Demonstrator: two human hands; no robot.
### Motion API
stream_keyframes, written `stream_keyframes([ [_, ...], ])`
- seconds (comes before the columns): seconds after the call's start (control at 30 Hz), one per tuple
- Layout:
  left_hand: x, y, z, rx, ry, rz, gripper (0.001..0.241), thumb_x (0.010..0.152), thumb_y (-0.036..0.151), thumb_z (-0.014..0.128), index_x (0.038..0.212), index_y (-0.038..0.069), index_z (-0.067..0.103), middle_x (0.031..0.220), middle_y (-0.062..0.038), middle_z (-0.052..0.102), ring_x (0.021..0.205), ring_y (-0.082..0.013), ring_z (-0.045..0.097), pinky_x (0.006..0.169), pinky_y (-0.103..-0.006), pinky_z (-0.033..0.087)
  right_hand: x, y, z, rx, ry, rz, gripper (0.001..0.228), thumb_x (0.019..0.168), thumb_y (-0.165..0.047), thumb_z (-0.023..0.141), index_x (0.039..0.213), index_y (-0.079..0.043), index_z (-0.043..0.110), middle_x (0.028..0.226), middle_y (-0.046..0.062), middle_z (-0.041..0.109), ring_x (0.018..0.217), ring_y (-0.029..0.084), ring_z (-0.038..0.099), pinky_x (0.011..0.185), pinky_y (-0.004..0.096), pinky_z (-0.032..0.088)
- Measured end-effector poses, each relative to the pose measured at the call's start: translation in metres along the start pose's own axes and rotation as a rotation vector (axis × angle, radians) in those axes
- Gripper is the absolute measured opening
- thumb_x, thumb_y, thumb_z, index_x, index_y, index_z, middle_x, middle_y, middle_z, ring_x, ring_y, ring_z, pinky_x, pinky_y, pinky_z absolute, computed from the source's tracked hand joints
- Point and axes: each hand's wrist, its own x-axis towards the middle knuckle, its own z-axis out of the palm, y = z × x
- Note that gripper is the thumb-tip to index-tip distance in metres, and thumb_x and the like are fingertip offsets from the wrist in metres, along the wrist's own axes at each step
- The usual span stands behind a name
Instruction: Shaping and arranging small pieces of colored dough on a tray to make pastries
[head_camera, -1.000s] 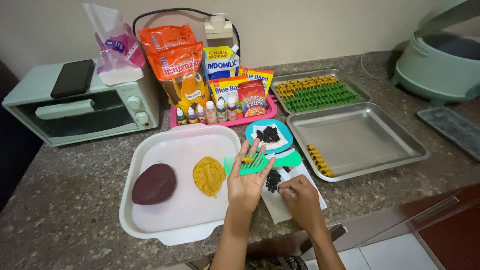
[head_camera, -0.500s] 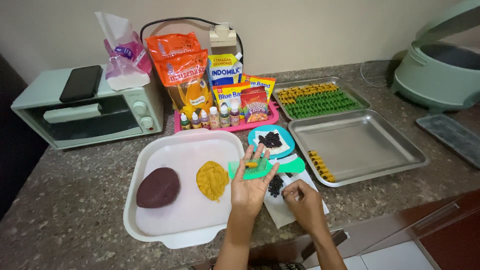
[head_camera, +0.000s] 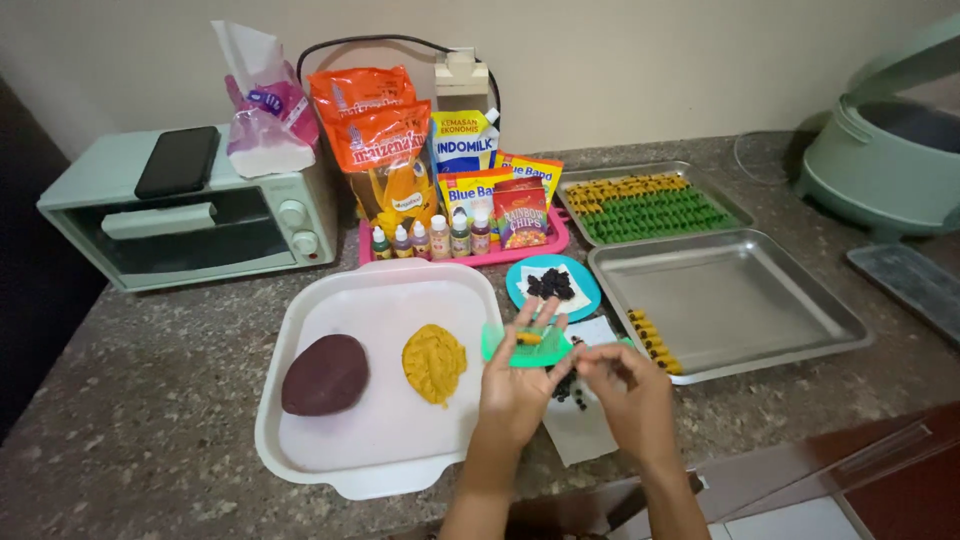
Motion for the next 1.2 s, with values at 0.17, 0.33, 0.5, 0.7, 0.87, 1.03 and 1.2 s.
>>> stream_keyframes([
  [0.17, 0.010, -0.007, -0.014, 0.033, -0.128, -0.069, 0.054, 0.101, 0.031, 0.051, 0.151, 0.011, 0.049, 0.160, -0.012, 0.047, 0.141, -0.0246, 0.050, 0.104, -0.0435, 0.048, 0.033, -0.035, 0.019, -0.028, -0.058, -0.270, 0.004, 0.089, -0.016, 0.076, 0.090, -0.014, 0.080, 0.092, -0.003, 0.079, 0.085, 0.010, 0.068, 0.073, 0.028, 0.046],
  [0.33, 0.009, -0.006, -0.016, 0.063, -0.124, -0.105, 0.059, 0.100, 0.036, 0.052, 0.155, 0.015, 0.046, 0.159, -0.005, 0.047, 0.140, -0.0203, 0.048, 0.094, -0.0397, 0.051, 0.040, -0.040, 0.027, -0.010, -0.148, -0.290, 0.008, 0.087, -0.010, 0.077, 0.093, -0.011, 0.082, 0.095, 0.004, 0.080, 0.093, 0.014, 0.071, 0.077, 0.030, 0.056],
  [0.5, 0.015, -0.011, -0.028, 0.062, -0.263, -0.085, 0.060, 0.104, 0.034, 0.049, 0.159, 0.013, 0.039, 0.163, -0.009, 0.039, 0.145, -0.0210, 0.042, 0.097, -0.0379, 0.051, 0.041, -0.039, 0.030, -0.062, -0.213, -0.304, 0.009, 0.089, -0.014, 0.074, 0.093, -0.012, 0.082, 0.093, 0.002, 0.080, 0.090, 0.016, 0.071, 0.080, 0.033, 0.058],
  [0.7, 0.010, -0.006, -0.024, 0.050, -0.245, -0.126, 0.058, 0.104, 0.037, 0.048, 0.158, 0.018, 0.040, 0.165, -0.007, 0.036, 0.146, -0.0206, 0.041, 0.106, -0.0351, 0.047, 0.036, -0.041, 0.028, -0.137, -0.246, -0.436, 0.015, 0.092, -0.014, 0.071, 0.102, -0.013, 0.081, 0.101, 0.004, 0.078, 0.103, 0.021, 0.071, 0.094, 0.040, 0.056],
  [0.87, 0.016, -0.010, -0.032, -0.085, -0.207, -0.169, 0.059, 0.103, 0.036, 0.051, 0.159, 0.018, 0.041, 0.163, -0.006, 0.040, 0.140, -0.0144, 0.046, 0.103, -0.0263, 0.047, 0.035, -0.031, 0.030, -0.176, -0.198, -0.611, 0.017, 0.094, -0.019, 0.069, 0.106, -0.012, 0.078, 0.105, 0.003, 0.078, 0.102, 0.024, 0.068, 0.092, 0.042, 0.051],
  [1.03, 0.019, -0.016, -0.027, -0.011, -0.168, -0.126, 0.060, 0.101, 0.039, 0.049, 0.157, 0.017, 0.043, 0.162, -0.010, 0.044, 0.139, -0.0228, 0.049, 0.101, -0.0382, 0.048, 0.040, -0.030, 0.026, -0.179, -0.181, -0.693, 0.009, 0.091, -0.011, 0.073, 0.099, -0.010, 0.077, 0.100, 0.003, 0.077, 0.095, 0.023, 0.067, 0.095, 0.039, 0.047],
  [1.2, 0.017, -0.031, -0.013, 0.080, -0.148, -0.079, 0.059, 0.101, 0.046, 0.046, 0.153, 0.020, 0.049, 0.162, -0.011, 0.041, 0.133, -0.0232, 0.051, 0.098, -0.0419, 0.052, 0.040, -0.034, -0.007, -0.083, -0.219, -0.466, 0.026, 0.089, -0.023, 0.075, 0.112, -0.011, 0.079, 0.109, 0.006, 0.077, 0.106, 0.022, 0.072, 0.092, 0.039, 0.056],
])
